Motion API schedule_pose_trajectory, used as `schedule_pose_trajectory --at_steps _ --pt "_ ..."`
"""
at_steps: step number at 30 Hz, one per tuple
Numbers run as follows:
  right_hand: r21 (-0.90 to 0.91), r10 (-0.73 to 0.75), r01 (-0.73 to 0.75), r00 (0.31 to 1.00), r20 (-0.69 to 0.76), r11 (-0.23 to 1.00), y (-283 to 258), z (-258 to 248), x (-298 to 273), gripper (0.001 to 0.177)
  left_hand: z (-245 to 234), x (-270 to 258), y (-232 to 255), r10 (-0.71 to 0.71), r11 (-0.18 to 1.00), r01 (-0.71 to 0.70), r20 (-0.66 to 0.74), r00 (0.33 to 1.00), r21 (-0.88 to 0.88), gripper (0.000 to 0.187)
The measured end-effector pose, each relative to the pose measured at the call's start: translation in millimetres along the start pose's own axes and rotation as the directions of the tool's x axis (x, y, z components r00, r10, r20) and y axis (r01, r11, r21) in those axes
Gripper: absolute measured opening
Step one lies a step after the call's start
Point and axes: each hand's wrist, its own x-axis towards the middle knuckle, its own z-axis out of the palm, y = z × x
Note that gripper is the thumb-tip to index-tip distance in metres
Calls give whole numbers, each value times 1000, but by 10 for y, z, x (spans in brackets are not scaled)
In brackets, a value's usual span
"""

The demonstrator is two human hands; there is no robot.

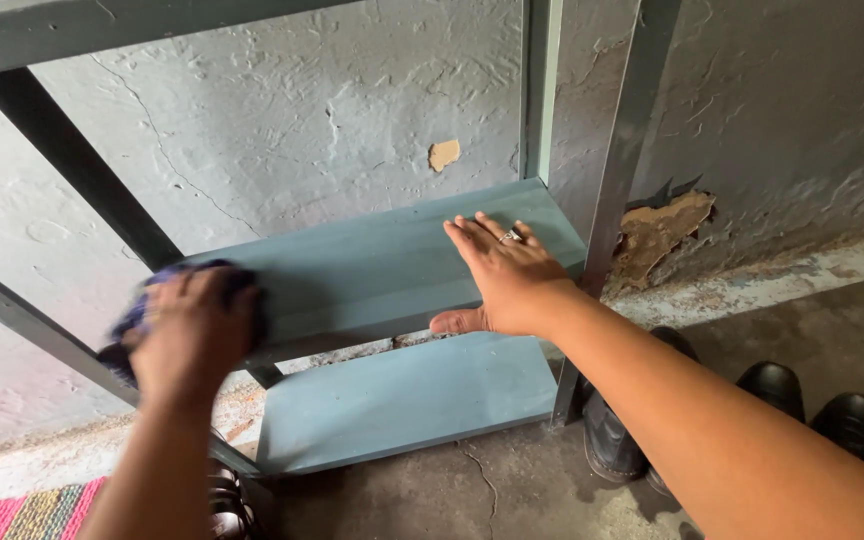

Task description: The person wipes the shelves of a metal shoe rack with a cloth, then picks up a black shoe and wipes it thoroughly with the same cloth. The person is sitting on the floor during the task.

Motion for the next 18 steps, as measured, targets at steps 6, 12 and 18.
schedule_pose_trajectory --at_steps 6,12,18 --pt "-6 -13 13 1000 -24 1000 28 18 0 140 -48 233 177 -350 908 294 152 924 299 87" --pt "-5 -28 28 998 -56 1000 22 41 -4 136 144 28 1174 -349 930 295 280 894 218 89" --pt "-16 -34 34 998 -46 999 5 25 -14 132 289 34 1220 -53 998 46 230 972 34 51"
